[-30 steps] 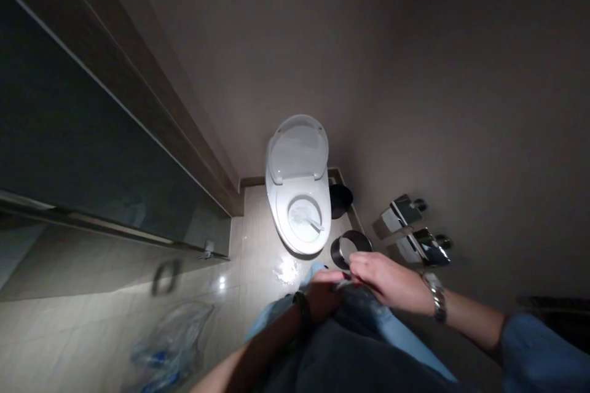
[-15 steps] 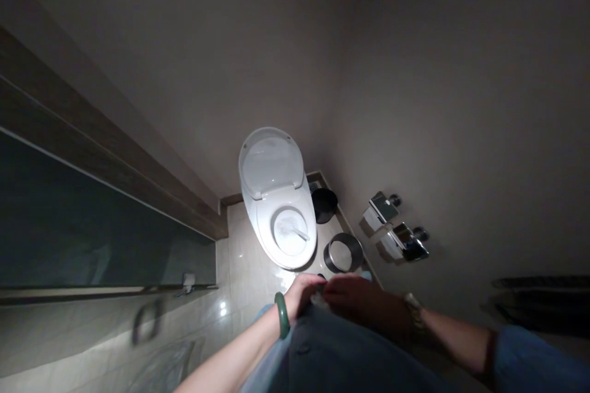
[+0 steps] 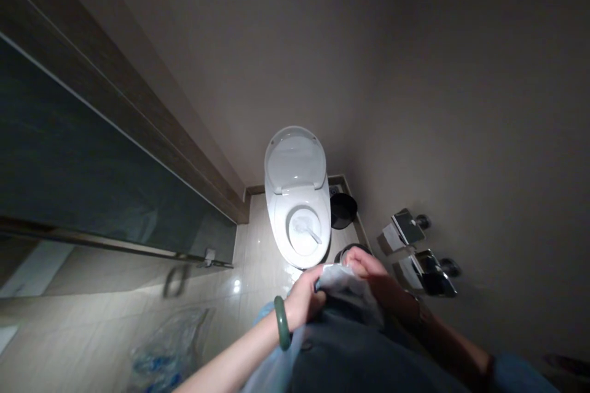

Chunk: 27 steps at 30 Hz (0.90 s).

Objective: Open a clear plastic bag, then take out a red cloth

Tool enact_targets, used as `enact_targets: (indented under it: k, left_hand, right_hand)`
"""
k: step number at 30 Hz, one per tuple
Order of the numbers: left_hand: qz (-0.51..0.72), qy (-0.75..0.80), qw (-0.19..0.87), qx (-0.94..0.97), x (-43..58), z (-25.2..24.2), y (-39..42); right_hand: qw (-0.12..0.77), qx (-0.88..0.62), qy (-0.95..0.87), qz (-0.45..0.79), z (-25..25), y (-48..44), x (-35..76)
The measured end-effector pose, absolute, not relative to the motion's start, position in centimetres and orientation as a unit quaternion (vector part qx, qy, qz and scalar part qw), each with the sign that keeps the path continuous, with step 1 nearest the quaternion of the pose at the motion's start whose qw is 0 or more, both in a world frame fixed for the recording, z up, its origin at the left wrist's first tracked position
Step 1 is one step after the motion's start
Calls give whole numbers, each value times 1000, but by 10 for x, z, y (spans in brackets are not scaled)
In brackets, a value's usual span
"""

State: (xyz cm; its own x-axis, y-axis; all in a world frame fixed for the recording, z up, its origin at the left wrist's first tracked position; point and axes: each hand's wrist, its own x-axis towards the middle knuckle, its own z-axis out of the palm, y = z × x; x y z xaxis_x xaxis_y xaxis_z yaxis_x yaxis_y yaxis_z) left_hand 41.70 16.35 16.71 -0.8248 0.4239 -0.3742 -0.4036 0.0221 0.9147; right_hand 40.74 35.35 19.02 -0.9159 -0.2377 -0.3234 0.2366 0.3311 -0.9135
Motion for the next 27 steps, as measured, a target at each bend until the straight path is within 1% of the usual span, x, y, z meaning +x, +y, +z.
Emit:
enact_targets:
  k: [3, 5, 7, 9, 10, 13, 14, 15, 18, 20, 23, 24, 25, 27]
  left_hand:
    - [721, 628, 292, 9, 417, 199, 162]
    - [730, 622, 283, -4, 418, 206, 160]
    - [728, 630, 270, -21, 421, 204, 157]
    - [723, 640, 259, -26, 423, 200, 156]
    - [719, 649, 247, -20, 423, 199, 156]
    - [706, 681, 192, 30, 420, 200, 159]
    - [694, 695, 180, 45, 419, 201, 160]
    - [678, 712, 175, 58, 418, 201, 160]
    - [600, 777, 160, 102, 422, 197, 155]
    - [605, 776, 152, 94, 428, 192, 151]
    - [677, 711, 187, 24, 438, 183, 149]
    - [687, 698, 203, 14, 439, 182, 150]
    - [685, 695, 216, 18, 440, 182, 152]
    - [676, 694, 240, 55, 439, 184, 157]
  right_hand:
    - [189, -57, 829, -523, 195, 346, 391]
    - [168, -54, 806, -565, 195, 346, 381]
    - [146, -10, 760, -633, 195, 347, 375]
    - [128, 17, 745, -655, 197, 345, 374]
    - [136, 6, 755, -641, 199, 342, 375]
    - [210, -99, 793, -563, 213, 328, 379]
    - [225, -122, 789, -559, 217, 325, 378]
    - [225, -125, 777, -574, 221, 323, 377]
    - [175, -65, 726, -662, 221, 330, 370]
    - [168, -101, 733, -652, 213, 343, 369]
    - [216, -259, 749, -571, 199, 359, 376]
    - [224, -277, 749, -558, 196, 361, 378]
    - [222, -267, 755, -556, 195, 361, 380]
    - [178, -199, 779, -567, 198, 356, 380]
